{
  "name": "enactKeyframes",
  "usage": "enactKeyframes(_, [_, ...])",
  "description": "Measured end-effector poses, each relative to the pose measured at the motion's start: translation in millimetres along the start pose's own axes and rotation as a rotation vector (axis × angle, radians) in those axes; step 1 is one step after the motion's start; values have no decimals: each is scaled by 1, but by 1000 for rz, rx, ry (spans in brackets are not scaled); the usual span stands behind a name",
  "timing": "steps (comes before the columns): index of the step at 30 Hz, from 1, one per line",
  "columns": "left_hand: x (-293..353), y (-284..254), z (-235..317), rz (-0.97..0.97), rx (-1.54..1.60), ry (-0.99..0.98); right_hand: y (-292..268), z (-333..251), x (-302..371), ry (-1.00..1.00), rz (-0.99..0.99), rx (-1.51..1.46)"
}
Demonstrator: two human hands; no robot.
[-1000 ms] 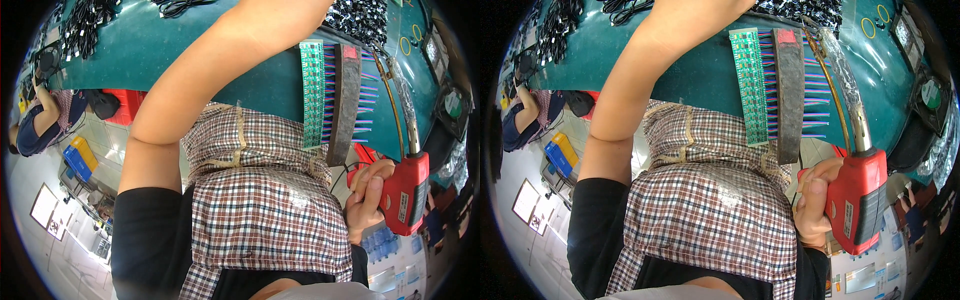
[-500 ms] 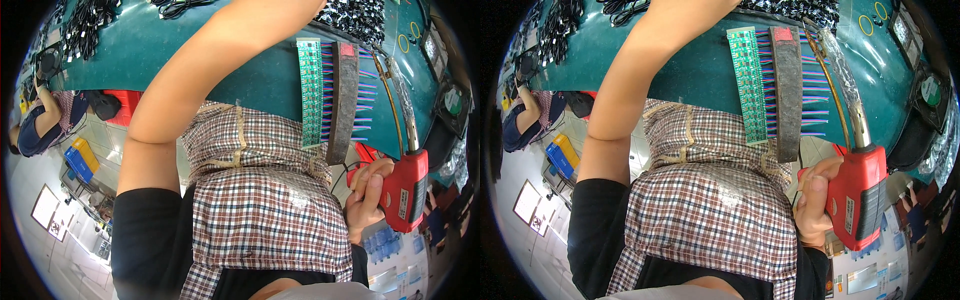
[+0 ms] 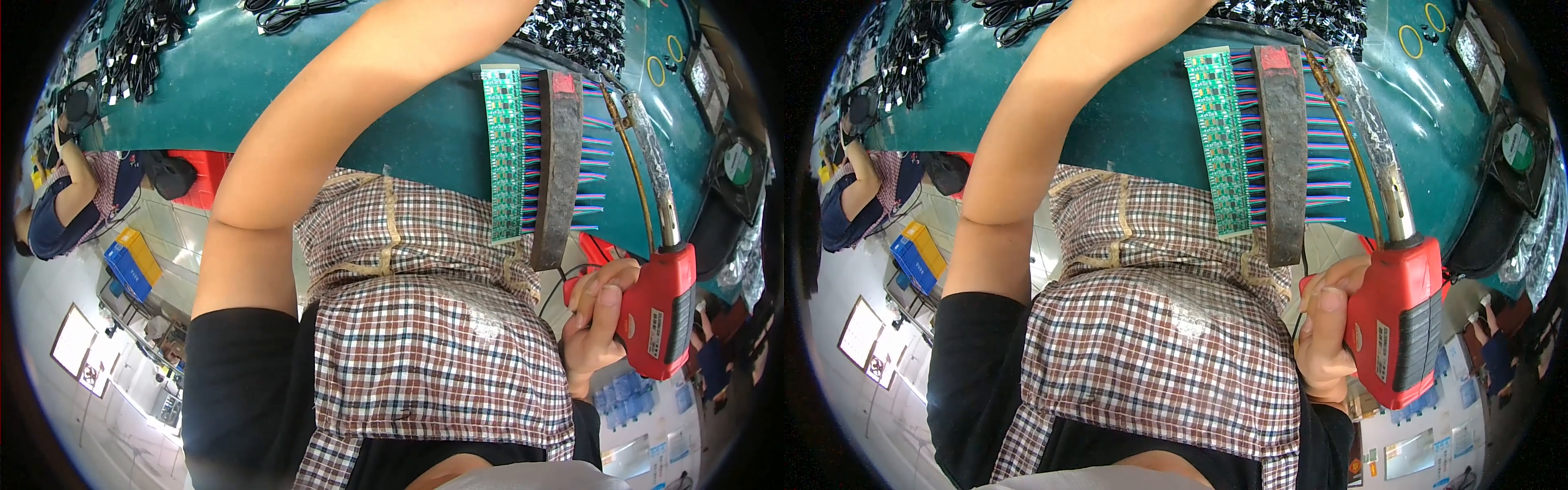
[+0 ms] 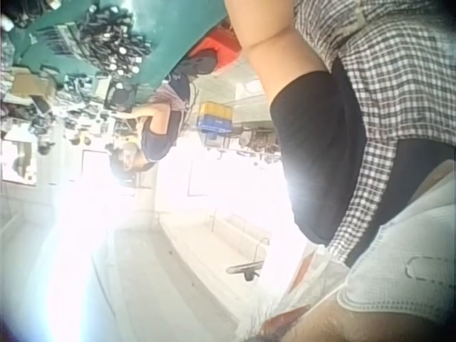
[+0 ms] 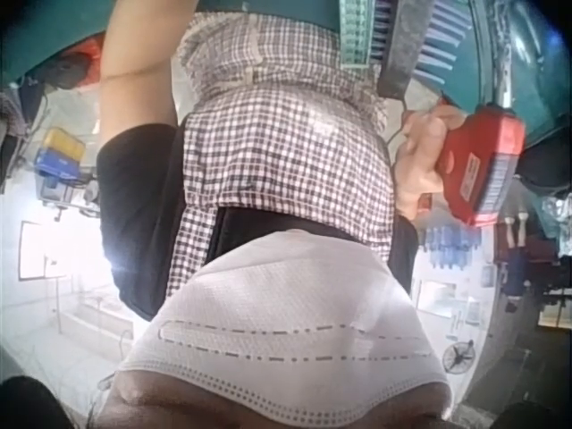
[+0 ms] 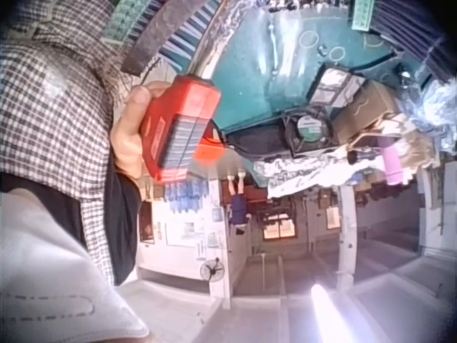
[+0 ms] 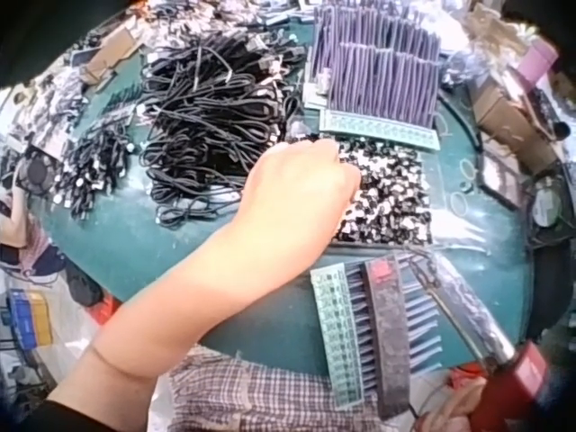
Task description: The person connects wires from cables onto circuit boards by soldering them to the board with a soldering gun.
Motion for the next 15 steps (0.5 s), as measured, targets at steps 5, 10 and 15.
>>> enactKeyframes(5, [7,-14,5,52,91,-99,4,-2,-1,-2,9,-32])
enactKeyframes(10, [32,-50,18,-38,767,-240,-4,6,3,-16,-10,15])
enactKeyframes(15, [86,-41,30,-115,680,-321,-14,8,6,2,-194,181])
Point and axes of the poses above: each hand's wrist, its own x-axis away from the middle knuckle, its own y-axis out of the palm, z = x × y, the point moved 1 cm from there along -x, towards the middle knuckle, and after that the axes turned 13 degrees about -z, right-handed, at the moved point
